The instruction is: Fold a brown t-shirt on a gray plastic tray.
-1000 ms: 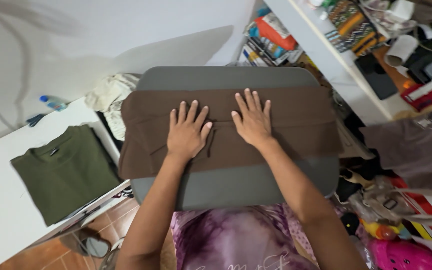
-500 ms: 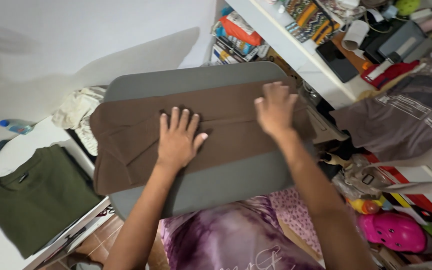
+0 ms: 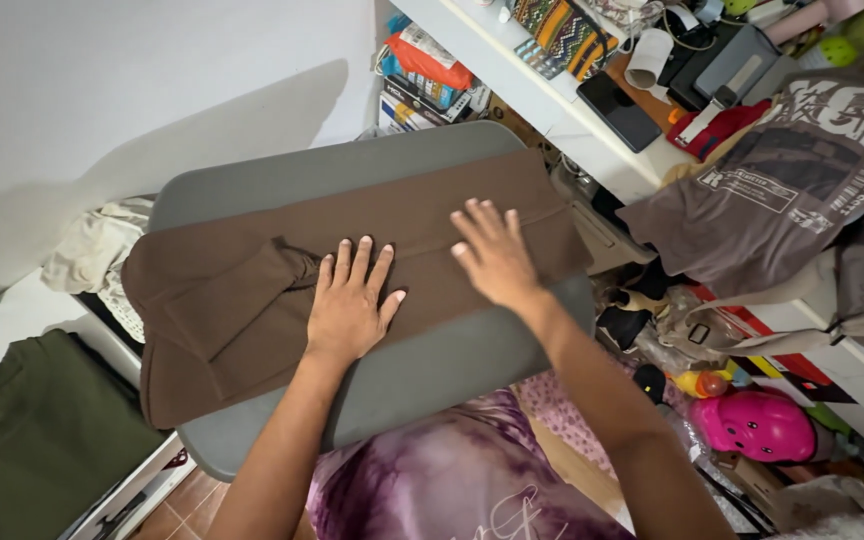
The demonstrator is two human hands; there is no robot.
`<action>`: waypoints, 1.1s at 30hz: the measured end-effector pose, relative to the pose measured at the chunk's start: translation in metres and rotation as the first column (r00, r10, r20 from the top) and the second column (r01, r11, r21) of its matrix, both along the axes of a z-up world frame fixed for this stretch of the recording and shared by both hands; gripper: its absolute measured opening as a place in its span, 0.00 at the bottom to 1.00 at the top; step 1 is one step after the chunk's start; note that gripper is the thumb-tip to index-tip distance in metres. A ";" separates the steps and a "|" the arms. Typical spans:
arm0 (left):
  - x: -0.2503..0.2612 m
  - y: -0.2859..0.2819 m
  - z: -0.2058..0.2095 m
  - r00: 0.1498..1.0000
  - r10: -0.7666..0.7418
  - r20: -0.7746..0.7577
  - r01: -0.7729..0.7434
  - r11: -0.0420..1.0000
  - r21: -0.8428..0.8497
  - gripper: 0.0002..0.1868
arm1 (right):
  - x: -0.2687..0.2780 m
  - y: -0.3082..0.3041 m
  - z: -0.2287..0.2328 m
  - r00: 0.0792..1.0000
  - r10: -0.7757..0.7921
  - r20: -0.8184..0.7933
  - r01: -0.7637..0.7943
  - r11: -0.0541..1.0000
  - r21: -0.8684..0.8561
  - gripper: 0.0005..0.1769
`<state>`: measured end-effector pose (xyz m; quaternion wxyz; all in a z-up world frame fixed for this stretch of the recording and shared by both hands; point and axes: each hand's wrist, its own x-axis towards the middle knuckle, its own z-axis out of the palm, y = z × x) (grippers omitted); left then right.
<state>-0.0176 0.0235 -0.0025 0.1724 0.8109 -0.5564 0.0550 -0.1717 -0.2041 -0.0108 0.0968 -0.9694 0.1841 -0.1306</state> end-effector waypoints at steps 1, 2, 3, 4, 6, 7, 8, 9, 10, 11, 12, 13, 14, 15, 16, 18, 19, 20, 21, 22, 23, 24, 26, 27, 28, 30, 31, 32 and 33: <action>-0.001 0.000 0.000 1.000 -0.001 -0.002 0.001 1.000 -0.003 0.36 | -0.009 -0.018 -0.007 1.000 -0.001 -0.002 0.001 1.000 -0.003 0.31; -0.001 0.000 -0.001 1.000 0.003 0.002 -0.003 1.000 0.002 0.36 | -0.017 -0.036 -0.015 0.999 -0.047 -0.001 0.047 0.999 -0.027 0.30; -0.001 -0.001 -0.001 1.000 0.007 0.006 -0.007 1.000 0.006 0.36 | -0.027 -0.054 -0.022 0.996 -0.093 0.001 0.093 0.994 -0.051 0.29; -0.002 -0.001 -0.001 1.000 0.003 0.010 -0.003 1.000 0.008 0.36 | -0.032 -0.062 -0.024 0.995 -0.097 0.004 0.097 0.994 -0.048 0.29; -0.004 -0.004 0.000 0.998 0.024 0.054 -0.027 0.998 0.051 0.36 | -0.042 -0.079 -0.028 0.982 -0.187 0.026 0.189 0.972 -0.139 0.31; -0.007 -0.009 -0.001 0.998 0.020 0.058 -0.023 0.998 0.051 0.36 | -0.040 -0.074 -0.020 0.981 -0.192 0.030 0.194 0.971 -0.138 0.31; -0.010 -0.014 -0.002 0.996 0.016 0.092 -0.023 0.998 0.067 0.36 | -0.038 -0.070 -0.012 0.964 -0.263 -0.027 0.253 0.948 -0.192 0.31; -0.013 -0.018 -0.003 0.992 0.013 0.127 -0.023 0.996 0.082 0.37 | -0.035 -0.066 -0.004 0.939 -0.335 -0.079 0.307 0.919 -0.248 0.30; -0.021 -0.027 -0.004 0.992 0.010 0.128 -0.021 0.996 0.084 0.37 | -0.024 -0.059 0.000 0.938 -0.337 -0.078 0.309 0.919 -0.246 0.30; -0.028 -0.035 -0.006 0.995 -0.022 0.102 0.016 0.998 0.061 0.37 | -0.012 -0.053 0.003 0.954 -0.288 -0.086 0.266 0.942 -0.206 0.30; -0.034 -0.043 -0.007 0.996 -0.056 0.077 0.053 0.998 0.038 0.38 | 0.000 -0.047 0.007 0.967 -0.238 -0.090 0.221 0.961 -0.164 0.29; -0.040 -0.048 -0.003 0.995 -0.058 0.080 0.055 0.998 0.039 0.38 | 0.006 -0.048 0.001 0.967 -0.239 -0.087 0.223 0.961 -0.162 0.29; -0.045 -0.054 0.001 0.996 -0.082 0.029 0.081 0.996 0.037 0.38 | 0.012 -0.049 -0.004 0.984 -0.155 -0.088 0.147 0.984 -0.097 0.30; -0.050 -0.060 0.005 0.994 -0.107 -0.021 0.107 0.994 0.033 0.38 | 0.018 -0.051 -0.010 0.994 -0.070 -0.082 0.068 0.997 -0.031 0.30; -0.050 -0.062 0.002 0.994 -0.109 -0.017 0.109 0.993 0.033 0.38 | 0.018 -0.057 -0.009 0.994 -0.073 -0.078 0.070 0.997 -0.032 0.30; -0.049 -0.064 -0.004 0.993 -0.109 -0.052 0.111 0.993 0.039 0.39 | 0.020 -0.069 -0.008 0.994 -0.078 -0.083 0.080 0.996 0.025 0.31; -0.048 -0.065 -0.005 0.993 -0.111 -0.049 0.113 0.993 0.041 0.39 | 0.016 -0.081 -0.005 0.994 -0.080 -0.080 0.082 0.996 0.028 0.31; -0.047 -0.065 -0.006 0.991 -0.111 -0.068 0.114 0.993 0.035 0.40 | 0.012 -0.092 -0.004 0.978 -0.160 -0.137 0.157 0.987 -0.034 0.33; -0.046 -0.065 -0.007 0.990 -0.112 -0.086 0.114 0.993 0.029 0.41 | 0.008 -0.103 -0.002 0.952 -0.241 -0.188 0.226 0.969 -0.100 0.34; -0.047 -0.064 -0.006 0.990 -0.111 -0.087 0.114 0.993 0.031 0.41 | 0.002 -0.109 -0.002 0.952 -0.240 -0.189 0.225 0.969 -0.098 0.34; -0.048 -0.064 -0.006 0.991 -0.102 -0.092 0.105 0.994 0.025 0.41 | -0.004 -0.115 -0.002 0.929 -0.296 -0.220 0.282 0.955 -0.097 0.34; -0.048 -0.065 -0.005 0.991 -0.097 -0.094 0.099 0.995 0.019 0.42 | -0.011 -0.121 -0.001 0.902 -0.354 -0.248 0.340 0.935 -0.097 0.34; -0.047 -0.065 0.000 0.994 -0.081 -0.079 0.082 0.997 0.006 0.43 | -0.030 -0.130 -0.024 0.922 -0.376 -0.088 0.383 0.921 0.067 0.37; -0.047 -0.066 0.002 0.996 -0.063 -0.065 0.062 0.998 -0.010 0.44 | -0.040 -0.135 -0.036 0.908 -0.413 0.070 0.387 0.892 0.233 0.41; -0.046 -0.068 0.000 0.996 -0.065 -0.068 0.065 0.998 -0.008 0.44 | -0.047 -0.136 -0.038 0.907 -0.415 0.067 0.390 0.891 0.234 0.41; -0.046 -0.072 -0.004 0.997 -0.047 -0.058 0.047 0.999 0.000 0.44 | -0.062 -0.137 -0.043 0.852 -0.484 0.198 0.432 0.865 0.255 0.41; -0.047 -0.076 -0.006 0.997 -0.049 -0.061 0.050 0.999 0.003 0.44 | -0.064 -0.131 -0.028 0.852 -0.487 0.194 0.435 0.863 0.256 0.41; -0.048 -0.079 -0.008 0.996 -0.064 -0.060 0.065 0.998 0.009 0.44 | -0.066 -0.125 -0.014 0.815 -0.579 0.036 0.523 0.760 0.386 0.33; -0.048 -0.083 -0.009 0.995 -0.079 -0.060 0.080 0.997 0.014 0.44 | -0.069 -0.118 0.001 0.763 -0.632 -0.135 0.606 0.628 0.488 0.29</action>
